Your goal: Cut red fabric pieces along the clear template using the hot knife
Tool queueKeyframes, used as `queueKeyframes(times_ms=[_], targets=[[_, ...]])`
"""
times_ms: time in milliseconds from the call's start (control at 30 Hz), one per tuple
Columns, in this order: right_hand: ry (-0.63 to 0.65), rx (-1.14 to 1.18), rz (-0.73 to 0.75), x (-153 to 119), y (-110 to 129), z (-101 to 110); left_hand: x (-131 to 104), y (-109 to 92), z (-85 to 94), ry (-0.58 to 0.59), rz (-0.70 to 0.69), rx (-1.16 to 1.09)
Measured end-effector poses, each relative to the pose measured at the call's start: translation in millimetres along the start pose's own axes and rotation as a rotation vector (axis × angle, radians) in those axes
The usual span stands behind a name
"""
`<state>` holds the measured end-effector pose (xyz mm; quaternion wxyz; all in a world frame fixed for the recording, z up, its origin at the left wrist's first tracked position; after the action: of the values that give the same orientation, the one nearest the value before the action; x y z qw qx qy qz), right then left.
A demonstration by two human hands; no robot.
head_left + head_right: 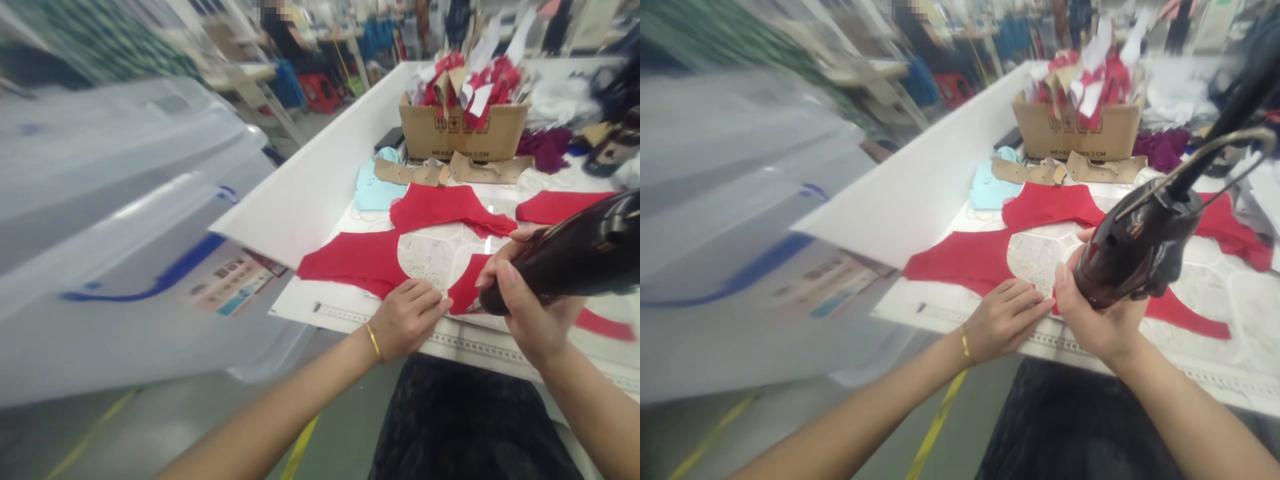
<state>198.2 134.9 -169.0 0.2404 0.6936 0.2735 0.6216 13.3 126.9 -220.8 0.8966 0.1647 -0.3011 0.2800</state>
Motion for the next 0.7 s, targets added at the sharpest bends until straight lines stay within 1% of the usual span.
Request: queueKeyframes(times_ms=[133, 233, 333, 600, 700], targets=[[-0.012, -0.046, 0.008, -5, -2, -8, -4, 4, -4.1, -0.011, -0.006, -0.015], [-0.026, -0.001, 0.019, -7, -3, -16, -4, 6, -7.6, -0.027, -0.016, -0.013], [-0.071, 0.057, 0.024, -9, -5, -23, -3, 6, -9.2, -0.054, -0.021, -0.005], [-0.091, 0.098, 0.008, -10, -9, -27, -3, 5, -10.7, -0.08, -0.015, -0.005], [-0.1, 0.091, 0.034, -10, -10, -30, -3, 6, -11.6, -0.092, -0.019, -0.005]])
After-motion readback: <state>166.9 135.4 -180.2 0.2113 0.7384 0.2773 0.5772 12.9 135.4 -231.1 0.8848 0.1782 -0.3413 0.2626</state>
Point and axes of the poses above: each hand's wrist, its own x-axis towards the middle knuckle, its own z-axis out of the back of the hand, y = z × x, the point moved 1 cm from there along x, towards the middle knuckle, and after that the axes turned 4 degrees about z, right-handed, at the moved point
